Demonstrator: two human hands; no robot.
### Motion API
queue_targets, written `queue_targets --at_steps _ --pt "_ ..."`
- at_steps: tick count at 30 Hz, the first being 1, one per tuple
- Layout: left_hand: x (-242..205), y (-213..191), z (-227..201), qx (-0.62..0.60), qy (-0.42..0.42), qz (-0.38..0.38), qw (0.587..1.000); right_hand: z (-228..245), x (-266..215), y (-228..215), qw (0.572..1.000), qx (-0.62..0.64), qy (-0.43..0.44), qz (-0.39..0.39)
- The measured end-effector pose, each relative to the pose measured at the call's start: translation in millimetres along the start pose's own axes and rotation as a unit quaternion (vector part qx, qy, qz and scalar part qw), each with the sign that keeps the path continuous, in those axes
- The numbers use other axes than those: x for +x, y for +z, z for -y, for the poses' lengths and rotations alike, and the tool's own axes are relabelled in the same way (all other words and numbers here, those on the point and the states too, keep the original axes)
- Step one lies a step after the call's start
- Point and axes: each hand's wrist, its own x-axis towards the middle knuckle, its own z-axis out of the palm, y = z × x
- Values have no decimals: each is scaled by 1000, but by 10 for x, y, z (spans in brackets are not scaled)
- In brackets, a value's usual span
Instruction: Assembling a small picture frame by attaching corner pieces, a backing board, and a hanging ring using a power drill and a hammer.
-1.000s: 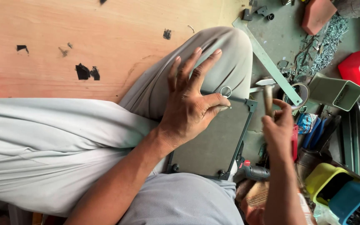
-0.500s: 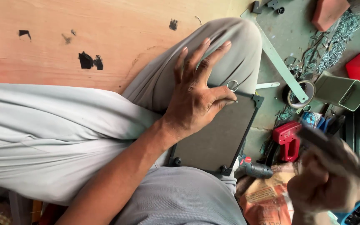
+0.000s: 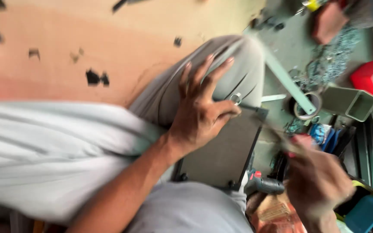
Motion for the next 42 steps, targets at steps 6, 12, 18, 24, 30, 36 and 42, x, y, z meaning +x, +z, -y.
queue_targets --at_steps 6,12,18,24,30,36,42 --pt "25 -64 -79 25 38 4 999 178 148 10 985 27 142 -94" --pt "-66 -20 -37 9 38 -5 999 -98 -104 182 969 69 214 -96" --pt "-44 -3 -57 18 14 3 1000 -610 -445 602 929 138 331 -93" --pt "-46 13 -9 -16 1 7 1000 -670 -659 848 948 -14 317 4" --pt "-41 -32 -30 4 -17 18 1000 -715 -555 930 946 -57 304 93" --pt "-29 -48 -44 9 -29 22 999 -817 36 1121 989 -96 107 17" --pt "-42 -33 -18 -10 -51 12 999 -1246 392 1390 995 -61 80 16"
